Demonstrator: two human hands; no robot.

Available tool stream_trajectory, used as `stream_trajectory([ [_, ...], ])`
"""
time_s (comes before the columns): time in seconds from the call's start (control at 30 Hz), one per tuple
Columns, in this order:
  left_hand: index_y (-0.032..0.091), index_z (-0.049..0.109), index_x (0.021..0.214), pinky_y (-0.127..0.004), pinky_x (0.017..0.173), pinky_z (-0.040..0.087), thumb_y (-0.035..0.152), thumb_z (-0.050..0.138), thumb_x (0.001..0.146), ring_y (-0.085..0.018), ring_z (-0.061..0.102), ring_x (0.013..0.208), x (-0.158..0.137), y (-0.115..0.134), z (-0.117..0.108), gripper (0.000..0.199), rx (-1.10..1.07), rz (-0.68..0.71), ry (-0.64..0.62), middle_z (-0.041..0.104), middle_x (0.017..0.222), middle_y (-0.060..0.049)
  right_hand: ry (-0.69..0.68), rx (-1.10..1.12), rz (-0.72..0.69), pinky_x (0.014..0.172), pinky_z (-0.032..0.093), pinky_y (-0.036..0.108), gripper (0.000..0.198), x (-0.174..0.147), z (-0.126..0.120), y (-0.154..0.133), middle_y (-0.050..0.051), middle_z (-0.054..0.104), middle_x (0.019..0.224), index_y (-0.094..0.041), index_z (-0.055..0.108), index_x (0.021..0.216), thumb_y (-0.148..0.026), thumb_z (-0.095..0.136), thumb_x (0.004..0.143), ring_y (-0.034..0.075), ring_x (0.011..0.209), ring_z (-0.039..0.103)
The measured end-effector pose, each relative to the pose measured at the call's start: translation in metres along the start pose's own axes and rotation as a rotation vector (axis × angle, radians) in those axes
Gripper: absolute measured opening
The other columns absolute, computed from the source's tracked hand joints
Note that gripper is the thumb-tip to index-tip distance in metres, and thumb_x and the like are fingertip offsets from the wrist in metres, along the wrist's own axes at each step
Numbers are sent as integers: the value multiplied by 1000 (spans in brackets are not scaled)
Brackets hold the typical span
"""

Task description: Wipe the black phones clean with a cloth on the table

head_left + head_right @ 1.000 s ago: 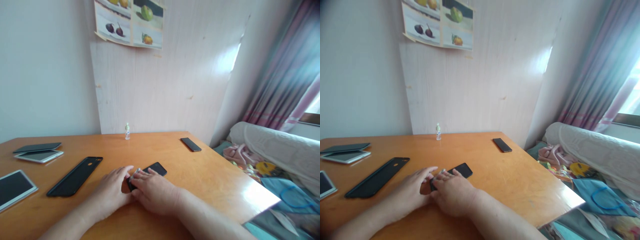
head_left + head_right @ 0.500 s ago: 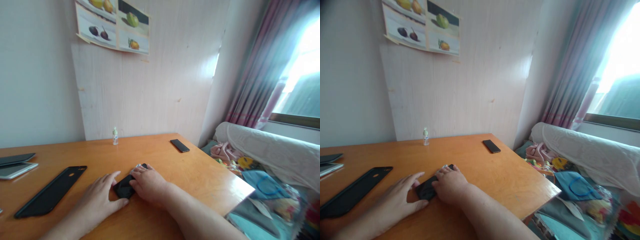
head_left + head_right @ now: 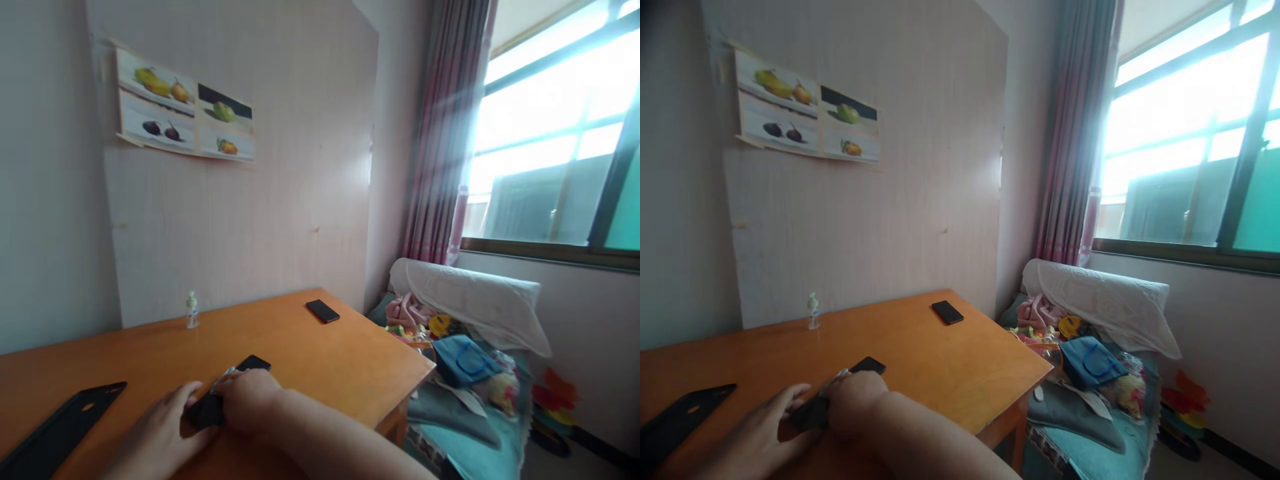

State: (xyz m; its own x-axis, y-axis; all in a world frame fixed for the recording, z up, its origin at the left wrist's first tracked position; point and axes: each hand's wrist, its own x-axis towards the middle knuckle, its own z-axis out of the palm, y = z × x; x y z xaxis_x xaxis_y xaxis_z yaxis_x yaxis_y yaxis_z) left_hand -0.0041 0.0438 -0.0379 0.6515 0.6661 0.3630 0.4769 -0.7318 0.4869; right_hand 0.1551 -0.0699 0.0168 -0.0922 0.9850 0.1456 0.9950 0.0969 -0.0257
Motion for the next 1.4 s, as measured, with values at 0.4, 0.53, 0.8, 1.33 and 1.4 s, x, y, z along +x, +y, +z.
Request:
stream_trajectory([
  [0.4,8,38,136,-34,77,46,44,55,71,-31,67,94,-57,72,-30,77,222,-63,-46,70,96,-12,138,139,-59,105,41,47,34,-79,-10,-38,11,63,127,-18,62,119,-20,45,89,26,121,56],
  [0.53,14,39,137,-38,84,41,45,59,71,-32,62,104,-109,102,-36,76,335,-109,70,67,113,-15,199,287,-91,110,36,44,36,-115,-7,-60,10,60,131,-19,59,124,-21,41,93,24,124,53],
  [0.8,18,45,133,-38,94,37,38,63,72,-28,56,112,-169,111,-42,66,282,-198,199,64,118,-12,262,464,-172,114,30,42,37,-157,-5,-102,6,61,132,-24,60,126,-26,37,98,20,128,50],
  [1.33,21,52,126,-44,94,39,60,70,71,-33,54,111,-174,104,-55,70,247,15,107,62,120,-12,178,271,17,114,29,48,41,-137,-8,-41,8,55,139,-24,57,131,-32,33,99,22,134,45],
  [1.4,23,54,124,-44,92,40,64,70,71,-32,56,107,-169,102,-62,69,223,39,65,64,116,-11,190,285,23,114,29,48,42,-135,-5,-36,7,55,139,-24,57,132,-33,33,99,22,134,44],
])
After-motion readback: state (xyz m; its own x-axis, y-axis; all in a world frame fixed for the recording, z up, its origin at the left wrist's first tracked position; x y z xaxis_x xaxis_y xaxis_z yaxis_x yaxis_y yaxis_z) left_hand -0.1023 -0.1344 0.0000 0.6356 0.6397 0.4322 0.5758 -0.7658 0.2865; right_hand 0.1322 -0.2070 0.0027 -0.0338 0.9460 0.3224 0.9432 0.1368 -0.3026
